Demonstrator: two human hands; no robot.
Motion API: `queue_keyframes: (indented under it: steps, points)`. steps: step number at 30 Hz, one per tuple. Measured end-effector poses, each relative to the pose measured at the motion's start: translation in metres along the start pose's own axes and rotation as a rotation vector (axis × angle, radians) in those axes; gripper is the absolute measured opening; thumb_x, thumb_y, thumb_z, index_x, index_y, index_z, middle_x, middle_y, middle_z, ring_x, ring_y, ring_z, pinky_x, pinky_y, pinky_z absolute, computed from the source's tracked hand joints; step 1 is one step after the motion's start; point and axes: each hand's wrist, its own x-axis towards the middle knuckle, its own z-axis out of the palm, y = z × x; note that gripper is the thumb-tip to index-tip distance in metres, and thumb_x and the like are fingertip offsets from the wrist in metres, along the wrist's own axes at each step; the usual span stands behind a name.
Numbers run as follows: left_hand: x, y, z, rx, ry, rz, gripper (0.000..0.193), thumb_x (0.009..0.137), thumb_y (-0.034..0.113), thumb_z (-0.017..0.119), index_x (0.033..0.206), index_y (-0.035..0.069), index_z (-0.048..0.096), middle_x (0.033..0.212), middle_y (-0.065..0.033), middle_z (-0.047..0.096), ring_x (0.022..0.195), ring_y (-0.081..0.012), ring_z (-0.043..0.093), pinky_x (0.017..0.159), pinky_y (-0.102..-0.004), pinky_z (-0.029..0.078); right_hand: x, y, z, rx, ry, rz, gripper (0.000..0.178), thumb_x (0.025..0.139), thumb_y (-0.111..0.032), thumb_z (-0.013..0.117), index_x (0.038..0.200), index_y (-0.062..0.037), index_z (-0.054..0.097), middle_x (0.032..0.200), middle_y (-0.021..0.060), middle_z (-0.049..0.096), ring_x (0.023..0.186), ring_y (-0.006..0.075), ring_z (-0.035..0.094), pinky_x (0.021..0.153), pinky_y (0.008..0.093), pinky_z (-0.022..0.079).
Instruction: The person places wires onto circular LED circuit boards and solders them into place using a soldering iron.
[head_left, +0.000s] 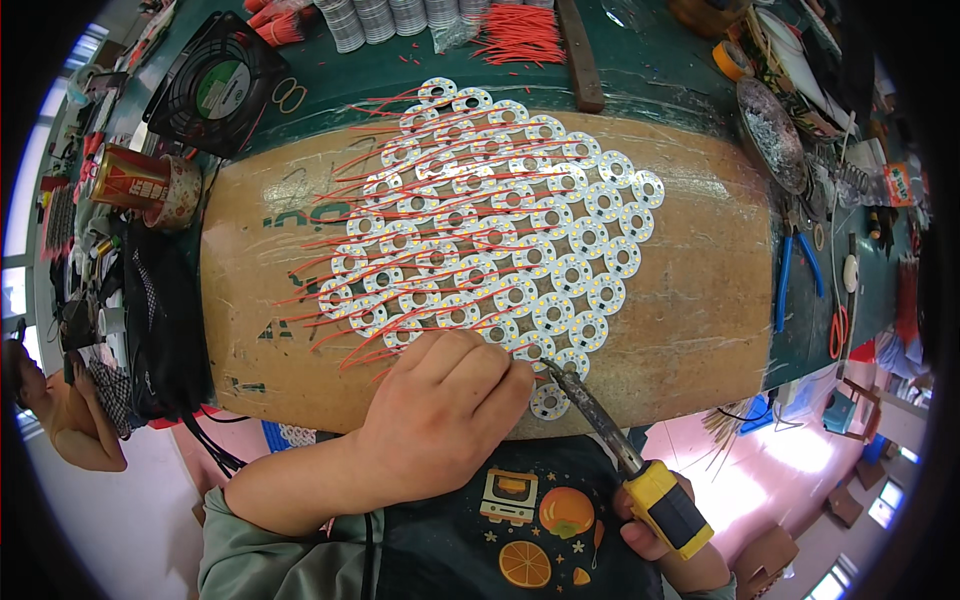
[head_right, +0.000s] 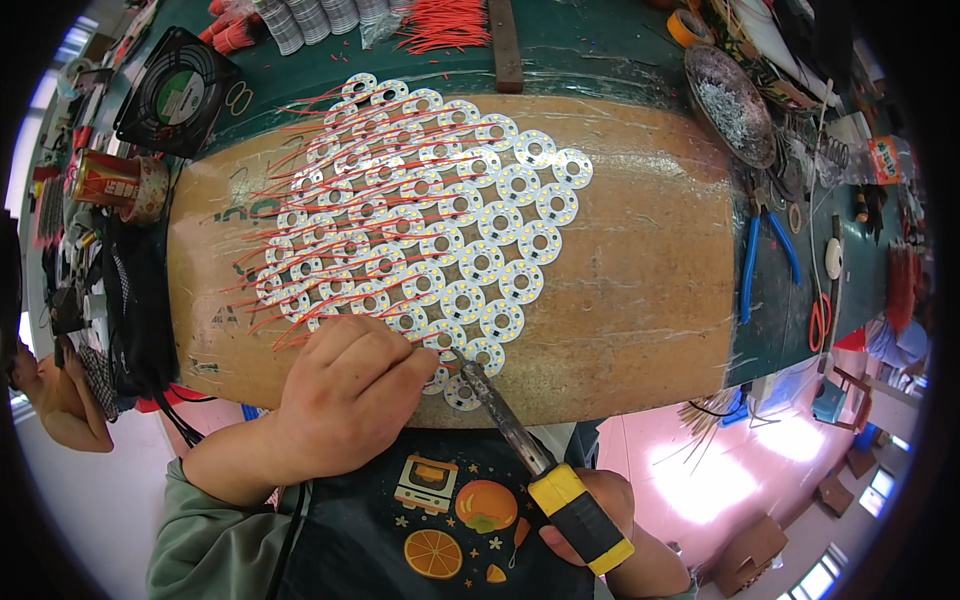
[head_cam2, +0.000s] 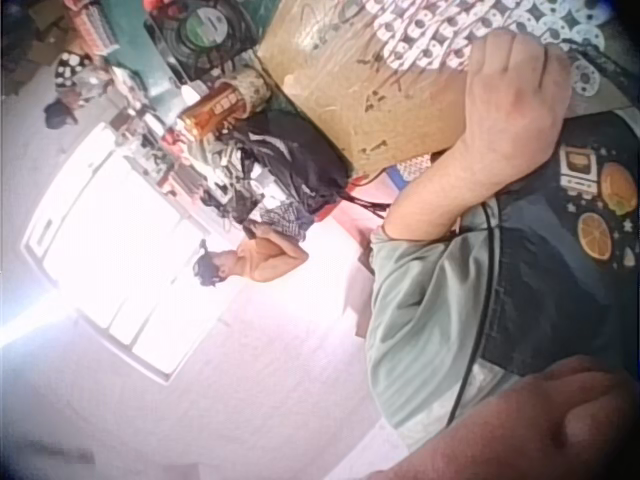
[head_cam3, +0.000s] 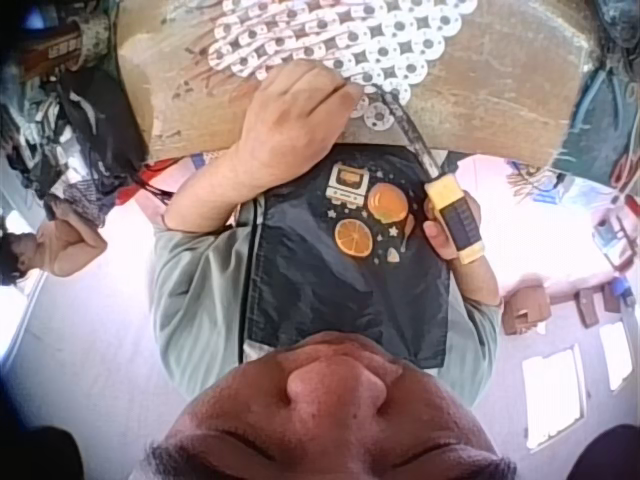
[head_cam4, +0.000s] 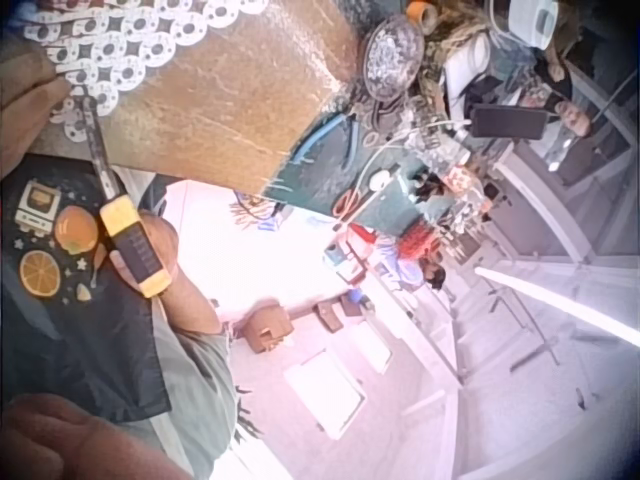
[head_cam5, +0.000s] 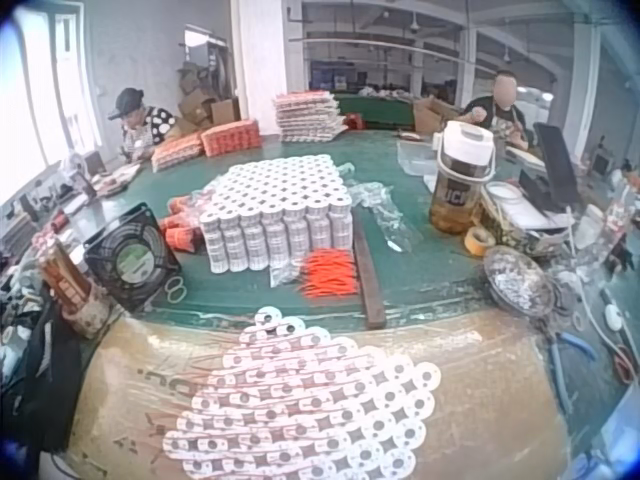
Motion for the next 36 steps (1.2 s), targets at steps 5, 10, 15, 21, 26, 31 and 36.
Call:
queue_keyframes:
  steps: [5,10,15,21,26,31,36]
  points:
    - [0.001,0.002,0.001,0.025,-0.005,0.000,0.030,0.069,0.001,0.072,0.098,0.004,0.070,0.087,-0.0044,0.058,0.080,-0.0225,0.061,0.070,-0.0345,0.048,0.000,0.004,-0.002,-0.052,-0.006,-0.006,0.038,0.079,-0.033,0.077,0.102,-0.0035,0.071,0.075,0.0094,0.066,0.059,0.0306,0.064,0.053,0.0366,0.050]
    - [0.001,0.002,0.001,0.019,0.005,-0.001,0.029,0.069,0.001,0.072,0.098,0.004,0.070,0.088,-0.0043,0.058,0.079,-0.0224,0.061,0.070,-0.0345,0.048,0.002,-0.001,-0.007,-0.111,-0.065,0.028,0.043,0.081,-0.041,0.074,0.102,-0.0036,0.071,0.075,0.0098,0.064,0.058,0.0316,0.062,0.053,0.0384,0.049]
    - [0.001,0.001,0.001,0.013,0.004,0.000,0.029,0.069,0.000,0.072,0.098,0.004,0.070,0.087,-0.0042,0.058,0.079,-0.0225,0.061,0.070,-0.0344,0.048,-0.016,0.009,-0.004,-0.111,0.005,0.061,0.044,0.081,-0.043,0.073,0.102,-0.0041,0.071,0.078,0.0101,0.065,0.060,0.0323,0.062,0.054,0.0386,0.049]
    - [0.001,0.002,-0.001,0.009,-0.014,-0.009,0.030,0.068,0.000,0.072,0.098,0.005,0.070,0.087,-0.0042,0.058,0.080,-0.0226,0.061,0.071,-0.0346,0.048,-0.011,0.008,-0.005,-0.081,-0.002,0.074,0.044,0.081,-0.043,0.073,0.102,-0.0043,0.070,0.080,0.0101,0.065,0.064,0.0324,0.063,0.056,0.0394,0.049]
    - [-0.009,0.004,-0.015,-0.018,-0.061,-0.024,0.034,0.066,0.000,0.074,0.099,0.004,0.071,0.089,-0.0046,0.059,0.081,-0.0234,0.062,0.071,-0.0351,0.048,-0.004,0.006,-0.004,-0.130,-0.001,0.045,0.046,0.081,-0.044,0.073,0.103,-0.0041,0.071,0.080,0.0102,0.065,0.062,0.0322,0.063,0.056,0.0395,0.049]
    - [-0.002,0.004,-0.022,-0.052,-0.024,-0.054,0.035,0.066,-0.003,0.074,0.100,0.004,0.073,0.087,-0.0052,0.060,0.080,-0.0242,0.062,0.071,-0.0361,0.049,0.004,0.008,-0.003,-0.104,0.000,0.040,0.038,0.082,-0.047,0.072,0.086,-0.0098,0.066,0.071,0.0069,0.061,0.058,0.0312,0.061,0.051,0.0399,0.047]
    - [0.011,-0.001,-0.017,-0.013,-0.005,-0.056,0.035,0.067,-0.003,0.074,0.101,0.004,0.072,0.088,-0.0052,0.061,0.080,-0.0242,0.062,0.072,-0.0362,0.050,0.006,0.011,0.002,-0.064,0.018,0.042,0.037,0.083,-0.046,0.072,0.082,-0.0104,0.062,0.070,0.0062,0.059,0.057,0.0306,0.061,0.050,0.0397,0.046]
